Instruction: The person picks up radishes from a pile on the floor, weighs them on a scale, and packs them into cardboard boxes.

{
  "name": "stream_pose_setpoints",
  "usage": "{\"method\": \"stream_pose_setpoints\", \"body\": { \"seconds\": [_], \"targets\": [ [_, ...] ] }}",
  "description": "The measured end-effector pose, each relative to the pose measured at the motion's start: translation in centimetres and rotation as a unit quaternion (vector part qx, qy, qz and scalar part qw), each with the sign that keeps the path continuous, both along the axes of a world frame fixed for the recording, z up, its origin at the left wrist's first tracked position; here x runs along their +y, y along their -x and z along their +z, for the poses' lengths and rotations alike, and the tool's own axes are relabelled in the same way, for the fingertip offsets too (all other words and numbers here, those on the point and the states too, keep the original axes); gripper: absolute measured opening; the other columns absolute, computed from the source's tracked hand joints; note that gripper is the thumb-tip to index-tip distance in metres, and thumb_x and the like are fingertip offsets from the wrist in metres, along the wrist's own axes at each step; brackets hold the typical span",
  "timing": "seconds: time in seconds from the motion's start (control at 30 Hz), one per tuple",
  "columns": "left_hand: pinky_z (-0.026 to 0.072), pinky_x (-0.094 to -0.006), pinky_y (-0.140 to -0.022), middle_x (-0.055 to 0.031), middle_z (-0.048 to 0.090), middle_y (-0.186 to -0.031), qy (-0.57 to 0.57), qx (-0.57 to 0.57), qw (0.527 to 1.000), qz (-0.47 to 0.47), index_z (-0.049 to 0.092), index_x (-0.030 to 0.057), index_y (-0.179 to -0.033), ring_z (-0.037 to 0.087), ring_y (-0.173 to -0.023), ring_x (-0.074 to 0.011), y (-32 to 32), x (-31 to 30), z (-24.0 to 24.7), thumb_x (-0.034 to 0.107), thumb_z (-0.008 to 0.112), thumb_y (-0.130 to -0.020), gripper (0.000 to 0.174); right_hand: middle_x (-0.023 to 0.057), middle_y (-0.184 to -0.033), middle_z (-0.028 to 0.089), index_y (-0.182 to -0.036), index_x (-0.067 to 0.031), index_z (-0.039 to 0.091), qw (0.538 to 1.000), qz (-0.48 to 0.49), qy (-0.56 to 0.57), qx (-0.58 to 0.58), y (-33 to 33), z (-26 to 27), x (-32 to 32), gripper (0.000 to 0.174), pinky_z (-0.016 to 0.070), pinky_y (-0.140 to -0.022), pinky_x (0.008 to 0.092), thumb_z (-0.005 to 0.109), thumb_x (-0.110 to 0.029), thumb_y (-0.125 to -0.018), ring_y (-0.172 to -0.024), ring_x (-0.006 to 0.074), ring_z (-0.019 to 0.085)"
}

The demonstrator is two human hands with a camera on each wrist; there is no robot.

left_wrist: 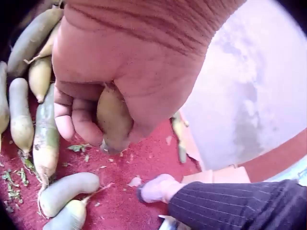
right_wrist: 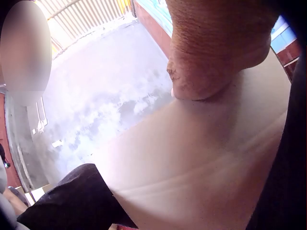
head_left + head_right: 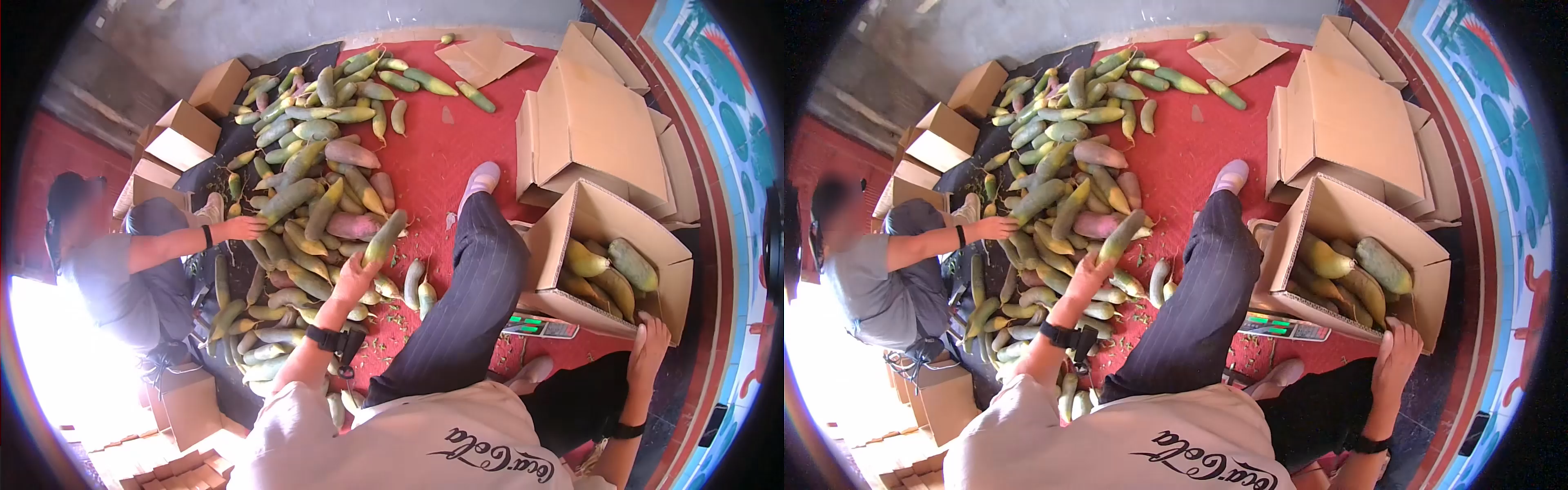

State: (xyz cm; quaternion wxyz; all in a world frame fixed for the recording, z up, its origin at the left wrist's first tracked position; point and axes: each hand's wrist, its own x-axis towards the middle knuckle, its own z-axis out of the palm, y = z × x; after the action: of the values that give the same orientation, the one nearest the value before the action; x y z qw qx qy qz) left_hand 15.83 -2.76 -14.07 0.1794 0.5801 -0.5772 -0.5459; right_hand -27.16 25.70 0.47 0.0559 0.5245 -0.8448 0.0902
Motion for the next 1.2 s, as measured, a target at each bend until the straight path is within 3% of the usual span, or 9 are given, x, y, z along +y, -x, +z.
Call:
{"method": "stream_pose_setpoints", "body": {
  "seconds": [0.17,0.23,0.43,0.53,0.67,0.87,0.97,1.13,1.2],
  "targets": [
    [0.0428,-0.0239,-0.056,-0.0009,0.055,-0.079,0.013,0.141,0.988,-0.065,0.050,0.0004,-0.106,0.052,-0.065,-0.0085,3.2,2.5,12.3,0.026,0.060,-0.082,0.037,0.0166,-0.105,0.051,-0.109,-0.0016,0.050,1.000,0.009,0.022,0.000,-2.0,1.4,-0.8,0.030,0.0322,-0.091,0.0420,0.048,-0.014,-0.082,-0.100,0.0332,0.046],
    [0.0420,-0.0217,-0.060,0.0000,0.054,-0.084,-0.017,0.166,0.976,-0.142,0.048,0.0016,-0.113,0.049,-0.071,-0.0068,4.8,4.2,15.6,0.024,0.062,-0.082,0.041,0.0165,-0.114,0.048,-0.116,-0.0024,0.047,0.996,0.055,0.066,0.026,-4.0,2.5,-1.5,0.043,0.0307,-0.095,0.0428,0.055,-0.014,-0.076,-0.107,0.0337,0.043],
    [0.0420,-0.0207,-0.058,0.0000,0.053,-0.082,-0.123,0.184,0.877,-0.426,0.047,0.0042,-0.115,0.048,-0.066,-0.0070,10.0,8.8,17.5,0.031,0.062,-0.081,0.045,0.0146,-0.127,0.042,-0.116,-0.0076,0.048,0.968,0.228,0.105,-0.009,-10.4,5.4,-1.8,0.060,0.0292,-0.096,0.0489,0.068,-0.028,-0.064,-0.115,0.0340,0.040],
    [0.0431,-0.0219,-0.060,-0.0010,0.052,-0.083,-0.145,0.183,0.831,-0.504,0.043,0.0020,-0.119,0.048,-0.067,-0.0071,12.4,11.0,18.0,0.029,0.058,-0.085,0.046,0.0147,-0.107,0.051,-0.113,-0.0071,0.049,0.959,0.255,0.092,-0.083,-11.2,4.6,-1.1,0.057,0.0391,-0.083,0.0443,0.072,-0.019,-0.062,-0.096,0.0332,0.049],
    [0.0452,-0.0237,-0.067,-0.0021,0.053,-0.084,-0.148,0.256,0.841,-0.454,0.040,0.0006,-0.123,0.050,-0.070,-0.0086,13.3,11.7,16.3,0.028,0.051,-0.089,0.045,0.0172,-0.094,0.051,-0.110,-0.0047,0.050,0.975,0.152,0.082,-0.142,-10.2,3.7,1.9,0.052,0.0405,-0.076,0.0414,0.071,-0.017,-0.063,-0.087,0.0344,0.051],
    [0.0453,-0.0252,-0.072,-0.0039,0.056,-0.080,-0.082,0.246,0.907,-0.332,0.047,0.0017,-0.116,0.054,-0.075,-0.0106,11.7,10.0,14.4,0.026,0.047,-0.091,0.035,0.0198,-0.102,0.052,-0.112,0.0007,0.047,0.989,-0.037,0.135,-0.058,-5.3,4.0,7.1,0.043,0.0386,-0.085,0.0406,0.061,-0.015,-0.074,-0.096,0.0359,0.050],
    [0.0451,-0.0253,-0.073,-0.0045,0.057,-0.081,-0.090,0.205,0.928,-0.297,0.051,0.0001,-0.111,0.054,-0.076,-0.0111,11.2,10.0,14.1,0.024,0.046,-0.091,0.031,0.0192,-0.106,0.053,-0.114,0.0016,0.047,0.968,-0.096,0.219,-0.081,-3.0,3.8,9.9,0.036,0.0377,-0.088,0.0363,0.054,-0.010,-0.081,-0.100,0.0339,0.051],
    [0.0443,-0.0262,-0.075,-0.0056,0.058,-0.085,-0.099,0.223,0.927,-0.285,0.048,0.0010,-0.114,0.057,-0.080,-0.0140,11.4,9.9,12.9,0.027,0.049,-0.090,0.035,0.0139,-0.110,0.055,-0.116,0.0027,0.048,0.922,-0.215,0.295,-0.127,-0.5,2.2,13.9,0.035,0.0382,-0.088,0.0297,0.055,-0.012,-0.084,-0.102,0.0202,0.051],
    [0.0429,-0.0266,-0.077,-0.0055,0.058,-0.087,-0.085,0.175,0.932,-0.307,0.047,0.0021,-0.115,0.057,-0.084,-0.0144,11.6,9.7,13.2,0.030,0.050,-0.089,0.038,0.0142,-0.108,0.055,-0.115,0.0021,0.048,0.928,-0.217,0.285,-0.105,-0.9,2.9,13.8,0.035,0.0389,-0.087,0.0301,0.055,-0.011,-0.084,-0.100,0.0216,0.053]
  ]
}}
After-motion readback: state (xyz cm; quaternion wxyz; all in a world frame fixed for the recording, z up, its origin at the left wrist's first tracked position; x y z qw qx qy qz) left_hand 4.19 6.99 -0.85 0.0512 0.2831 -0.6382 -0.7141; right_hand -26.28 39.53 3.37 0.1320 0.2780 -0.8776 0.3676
